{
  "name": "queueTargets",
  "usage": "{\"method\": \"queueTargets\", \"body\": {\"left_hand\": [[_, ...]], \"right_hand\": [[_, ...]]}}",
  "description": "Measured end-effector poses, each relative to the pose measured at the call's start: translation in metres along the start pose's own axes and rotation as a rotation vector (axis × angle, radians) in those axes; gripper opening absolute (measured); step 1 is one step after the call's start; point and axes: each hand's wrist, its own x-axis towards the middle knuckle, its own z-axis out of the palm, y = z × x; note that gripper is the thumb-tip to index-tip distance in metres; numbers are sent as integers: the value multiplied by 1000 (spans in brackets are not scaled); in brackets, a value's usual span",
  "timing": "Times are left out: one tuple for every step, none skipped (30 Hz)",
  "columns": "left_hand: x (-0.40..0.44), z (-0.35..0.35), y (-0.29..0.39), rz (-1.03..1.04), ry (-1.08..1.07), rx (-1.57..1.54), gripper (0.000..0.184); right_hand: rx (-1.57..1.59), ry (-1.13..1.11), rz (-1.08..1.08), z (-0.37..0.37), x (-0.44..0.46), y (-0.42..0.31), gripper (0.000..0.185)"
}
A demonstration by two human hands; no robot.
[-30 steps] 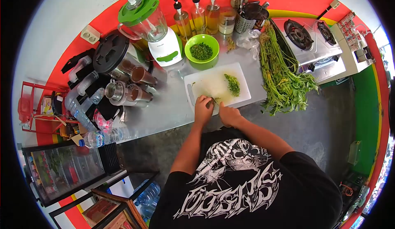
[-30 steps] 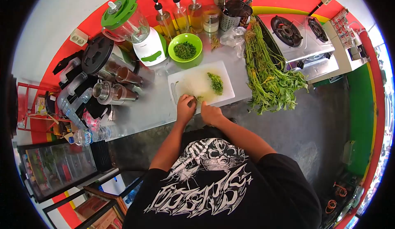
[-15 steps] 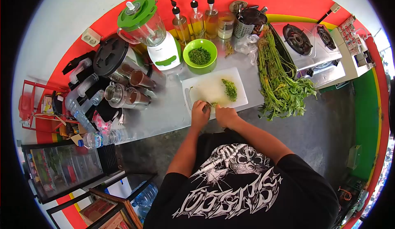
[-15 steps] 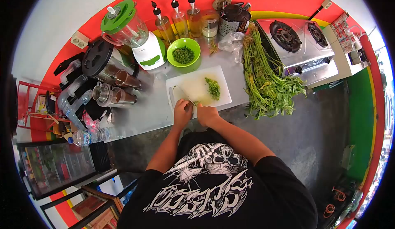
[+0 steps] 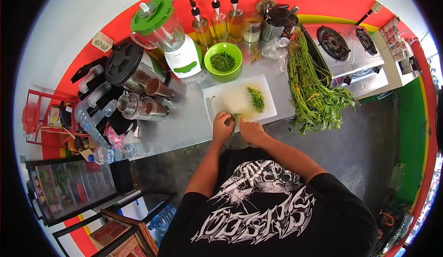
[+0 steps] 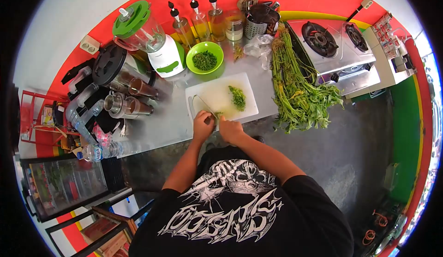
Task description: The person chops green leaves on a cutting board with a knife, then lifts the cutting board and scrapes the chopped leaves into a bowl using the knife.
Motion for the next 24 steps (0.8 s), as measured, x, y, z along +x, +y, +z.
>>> {"method": "queueTargets", "body": {"left_hand": [[0,-1,1,-39,-20,-10,13],[1,-2,1,-36,-52,5,13],[2,-2,2,-42,-51,-14,14],[1,-3,3,-50,-54,-30,14],[1,-3,3,-48,-65,-20,14],[1,-4,2,-43,-78,-9,14],[1,-2,4,-25,-47,-20,13],[1,-3,2,-5,-40,-13,12],[0,-2,1,-15,-44,-7,12],[0,-1,1,-24,-45,-5,12],[-1,0,0,-27,-48,-2,12],[-1,0,-1,-31,-47,-1,11],[1,-1,3,-18,-48,8,11],[1,-2,7,-12,-25,-18,11],[0,-1,7,-14,-24,1,11],[0,-2,6,-13,-23,20,11],[1,-1,4,-7,-17,22,11],[0,-2,4,8,-15,22,12],[-1,-2,4,20,-14,20,12],[-2,0,4,10,10,19,12],[-2,1,4,-18,14,-1,11],[-2,2,5,-45,18,-22,10],[-3,1,5,-67,-18,-42,10],[-2,-2,8,-88,-53,-60,9]], "right_hand": [[12,-3,-3,0,1,1,41],[-7,1,-36,0,2,3,42],[-6,9,-27,-1,5,4,41],[-1,16,-18,-1,7,4,41],[1,15,-18,0,7,6,41],[-12,23,-28,-3,4,6,35],[-22,32,-37,-3,2,6,29],[-11,32,-33,4,5,6,29],[23,63,-19,10,7,7,29],[53,94,-4,16,8,10,29],[59,70,5,19,12,12,28],[32,24,-31,12,10,13,30],[24,3,-23,1,7,11,31],[16,-18,-20,-8,6,8,31],[9,-12,-22,-6,8,11,31],[13,-18,-17,-2,12,13,33],[19,-27,-12,2,14,14,36],[17,-23,-15,3,11,13,36],[-6,-27,-17,4,8,12,34],[-32,-33,-17,6,4,12,33],[-8,14,-2,11,3,10,36],[-13,9,-2,16,6,12,36],[7,43,-10,18,11,14,37],[28,79,-20,15,13,13,39]]}}
